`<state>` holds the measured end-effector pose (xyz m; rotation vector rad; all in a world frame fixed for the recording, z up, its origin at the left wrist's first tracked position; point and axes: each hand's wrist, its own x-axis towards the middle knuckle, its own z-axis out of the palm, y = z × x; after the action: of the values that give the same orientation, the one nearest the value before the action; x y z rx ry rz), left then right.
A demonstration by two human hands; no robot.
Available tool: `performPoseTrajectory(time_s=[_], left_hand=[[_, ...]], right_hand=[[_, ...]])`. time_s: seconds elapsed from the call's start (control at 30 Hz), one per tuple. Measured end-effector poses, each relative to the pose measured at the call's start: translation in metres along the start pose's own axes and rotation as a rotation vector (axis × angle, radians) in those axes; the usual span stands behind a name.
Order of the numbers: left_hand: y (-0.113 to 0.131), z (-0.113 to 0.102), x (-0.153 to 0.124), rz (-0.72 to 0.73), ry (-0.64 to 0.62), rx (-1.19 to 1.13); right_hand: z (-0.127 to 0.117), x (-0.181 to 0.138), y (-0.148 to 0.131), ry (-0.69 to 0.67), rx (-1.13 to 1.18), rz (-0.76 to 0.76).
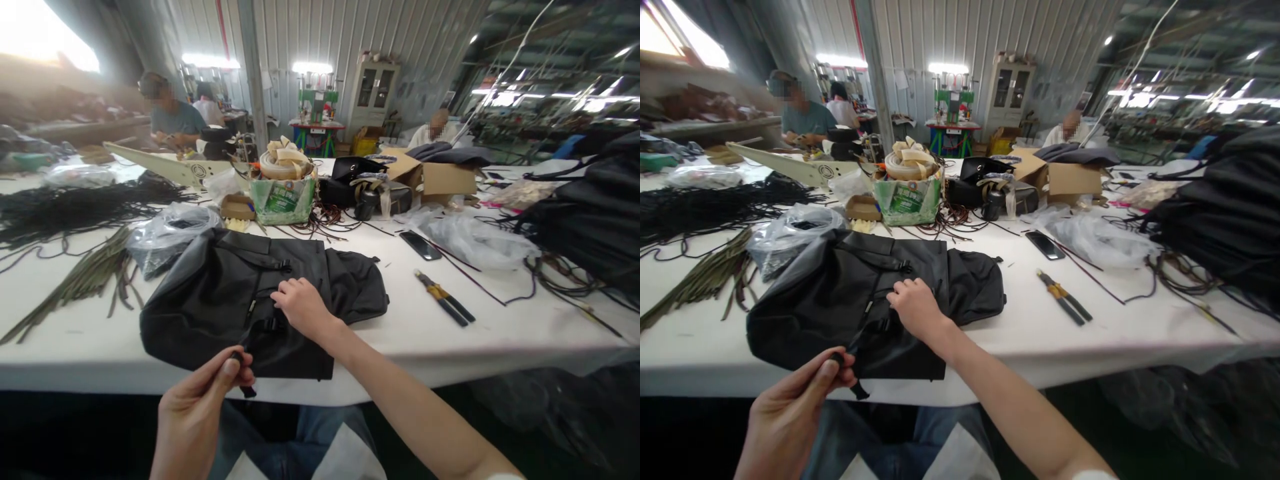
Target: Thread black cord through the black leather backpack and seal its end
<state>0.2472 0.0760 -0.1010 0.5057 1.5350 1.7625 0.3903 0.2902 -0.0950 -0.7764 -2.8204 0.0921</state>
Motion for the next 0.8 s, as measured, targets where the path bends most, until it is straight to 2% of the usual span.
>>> performPoseTrajectory(time_s=[0.07,0.17,0.37,0.6,0.67,0.8], left_hand=[[0.001,0.002,0.006,-0.008,0.004,-0.013],[0.002,0.006,0.015,-0.024,0.009,-0.038],[0.015,0.02,0.029,-0.044,-0.036,-0.029],[0.063,0.045,0.063,0.018,-0.037,0.005],[0.069,0.059,0.08,0.032,-0.076,0.008],[0.059,0.091,0.124,-0.003,-0.154,-0.029]], right_hand=[[0.005,0.015,0.0,-0.051,0.024,0.01],[0.012,0.029,0.001,-0.052,0.087,0.056],[0.019,0.036,0.004,-0.039,0.233,0.095],[0.004,0.035,0.041,0.184,0.431,0.294],[0.001,0.034,0.049,0.241,0.548,0.284],[0.009,0.028,0.06,0.359,1.014,0.172]])
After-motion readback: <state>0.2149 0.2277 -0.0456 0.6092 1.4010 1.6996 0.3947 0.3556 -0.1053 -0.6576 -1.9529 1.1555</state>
